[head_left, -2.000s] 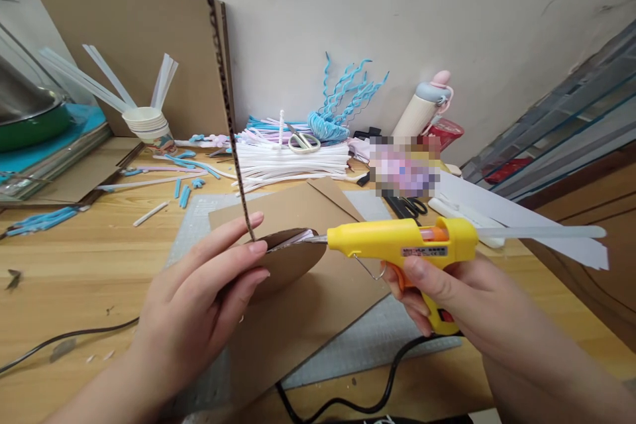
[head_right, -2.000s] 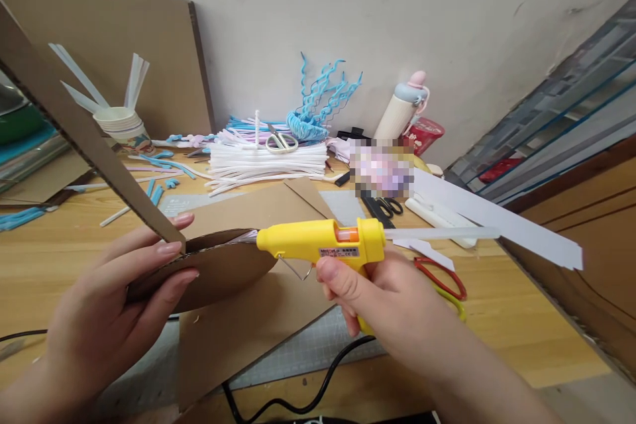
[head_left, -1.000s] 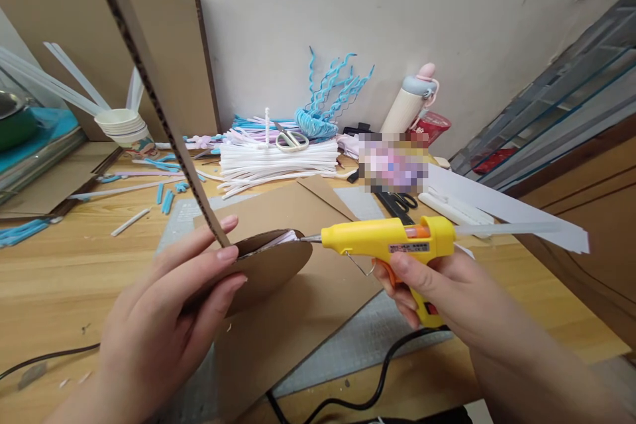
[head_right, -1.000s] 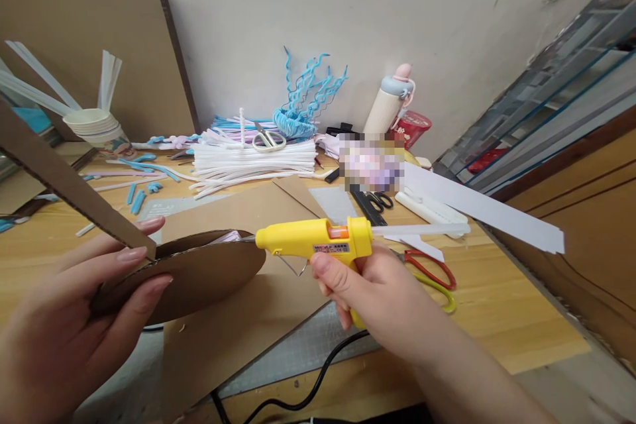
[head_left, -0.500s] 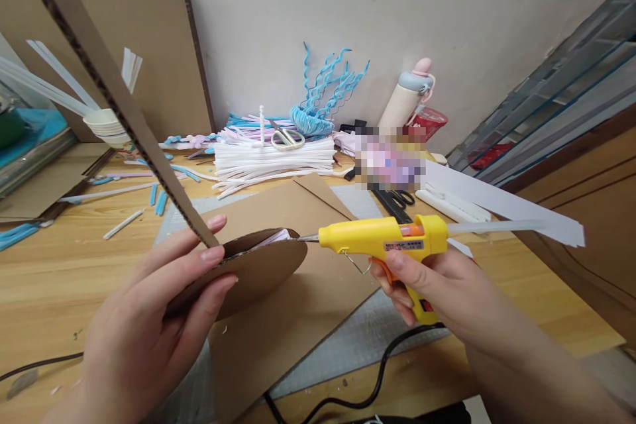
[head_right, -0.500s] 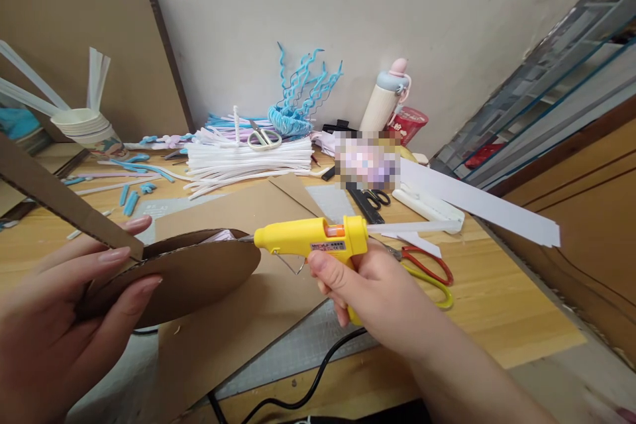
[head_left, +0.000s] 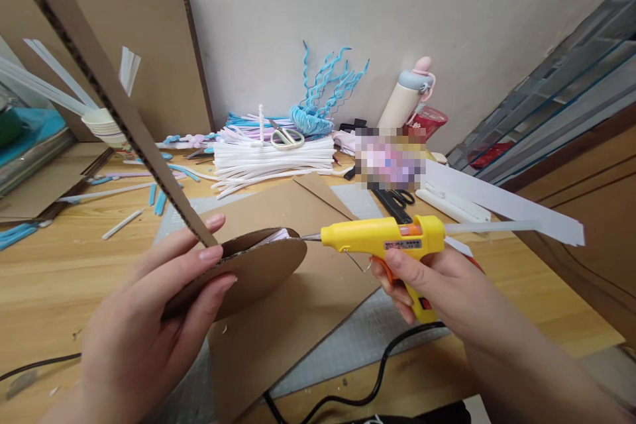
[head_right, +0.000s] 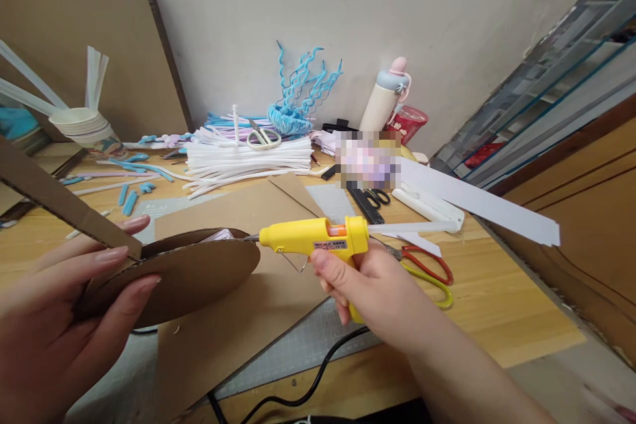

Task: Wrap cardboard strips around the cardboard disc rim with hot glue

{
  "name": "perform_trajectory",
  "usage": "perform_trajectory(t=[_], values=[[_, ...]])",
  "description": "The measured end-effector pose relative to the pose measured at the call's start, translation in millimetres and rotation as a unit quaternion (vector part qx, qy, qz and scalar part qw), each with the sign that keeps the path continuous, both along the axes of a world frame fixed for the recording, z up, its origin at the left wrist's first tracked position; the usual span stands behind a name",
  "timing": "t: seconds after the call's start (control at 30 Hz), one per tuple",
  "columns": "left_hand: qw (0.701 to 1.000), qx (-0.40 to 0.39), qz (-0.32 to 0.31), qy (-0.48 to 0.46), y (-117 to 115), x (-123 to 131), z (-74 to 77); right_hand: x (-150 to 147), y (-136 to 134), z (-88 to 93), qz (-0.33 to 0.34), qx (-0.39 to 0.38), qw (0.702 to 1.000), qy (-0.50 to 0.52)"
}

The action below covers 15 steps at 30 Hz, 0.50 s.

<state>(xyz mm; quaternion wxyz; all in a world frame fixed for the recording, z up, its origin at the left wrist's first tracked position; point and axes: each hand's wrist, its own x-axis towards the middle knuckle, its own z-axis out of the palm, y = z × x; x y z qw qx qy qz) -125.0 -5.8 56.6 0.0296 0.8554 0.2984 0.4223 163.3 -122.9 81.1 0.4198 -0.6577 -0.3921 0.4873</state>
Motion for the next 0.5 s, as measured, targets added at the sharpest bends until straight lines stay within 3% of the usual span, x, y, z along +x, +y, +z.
perform_trajectory(t=[0.5], values=[[1.000, 0.002, 0.004, -0.003, -0.4, 0.2, 1.9, -0.5, 3.6, -1.9, 0.005, -0.007, 1.000, -0.007]])
